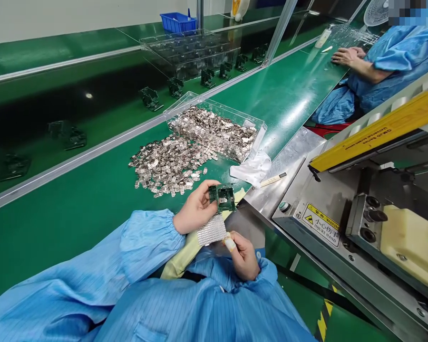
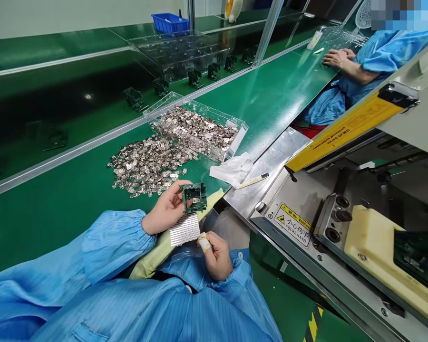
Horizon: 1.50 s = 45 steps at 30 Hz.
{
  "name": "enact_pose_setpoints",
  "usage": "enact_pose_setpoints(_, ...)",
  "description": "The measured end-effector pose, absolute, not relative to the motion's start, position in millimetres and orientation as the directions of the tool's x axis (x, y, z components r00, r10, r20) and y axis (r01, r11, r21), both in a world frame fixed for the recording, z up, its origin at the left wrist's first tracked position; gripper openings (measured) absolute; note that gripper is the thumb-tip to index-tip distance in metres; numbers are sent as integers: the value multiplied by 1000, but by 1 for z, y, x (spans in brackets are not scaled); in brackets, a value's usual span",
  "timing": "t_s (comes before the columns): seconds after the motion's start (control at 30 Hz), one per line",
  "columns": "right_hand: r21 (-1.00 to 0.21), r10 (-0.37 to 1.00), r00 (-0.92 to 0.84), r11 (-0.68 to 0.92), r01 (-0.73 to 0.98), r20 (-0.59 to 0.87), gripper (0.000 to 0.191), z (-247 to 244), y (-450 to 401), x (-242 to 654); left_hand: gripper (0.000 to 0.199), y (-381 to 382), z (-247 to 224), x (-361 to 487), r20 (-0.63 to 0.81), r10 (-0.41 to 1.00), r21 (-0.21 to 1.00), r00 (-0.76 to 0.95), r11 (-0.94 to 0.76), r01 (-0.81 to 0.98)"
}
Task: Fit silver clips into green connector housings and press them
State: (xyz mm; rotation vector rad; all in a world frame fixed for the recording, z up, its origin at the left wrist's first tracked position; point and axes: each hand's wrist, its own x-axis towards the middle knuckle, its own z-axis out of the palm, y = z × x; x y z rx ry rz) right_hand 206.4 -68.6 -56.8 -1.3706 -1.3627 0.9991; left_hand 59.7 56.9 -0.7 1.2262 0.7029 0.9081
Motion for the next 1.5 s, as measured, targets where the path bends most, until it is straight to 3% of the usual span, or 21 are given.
enact_pose_setpoints(0.17, -904, 997, 76, -15, 426, 19, 21, -45, -71, 219, 43, 55, 1, 57, 54, 908, 969, 415, 52, -241)
enact_pose_setpoints(0.33, -840, 996, 81, -14, 543, 36, 21, 1, -66, 228, 39, 43, 0, 47, 65, 915, 956, 397, 57, -289)
enact_pose_setpoints(0.5, -852, 998, 10, 42, 521, 55, 21, 33, -64, 231, 41, 37, -2, 41, 35, 903, 933, 428, 124, -337)
enact_pose_setpoints(0.67, -892, 991, 134, -45, 451, 18, 18, 34, -60, 226, 43, 33, -5, 41, 12, 903, 927, 430, 151, -342)
enact_pose_setpoints(0.77, -922, 966, 231, 20, 387, 118, 11, 31, -46, 214, 39, 29, -5, 42, 21, 909, 932, 415, 133, -338)
enact_pose_setpoints(0.9, -884, 910, 274, 170, 436, 310, 5, 23, -25, 193, 33, 25, -3, 41, 56, 909, 943, 414, 88, -321)
enact_pose_setpoints(1.2, -807, 861, 290, 207, 553, 419, 6, 14, -17, 164, 30, 20, -4, 38, 118, 897, 980, 425, -36, -195)
enact_pose_setpoints(1.3, -850, 851, 358, 175, 497, 384, 4, 13, -17, 161, 29, 18, -4, 37, 139, 897, 983, 420, -75, -166)
enact_pose_setpoints(1.5, -974, 867, 455, 132, 185, 204, 32, 8, -15, 153, 30, 13, -4, 37, 182, 894, 979, 410, -126, -162)
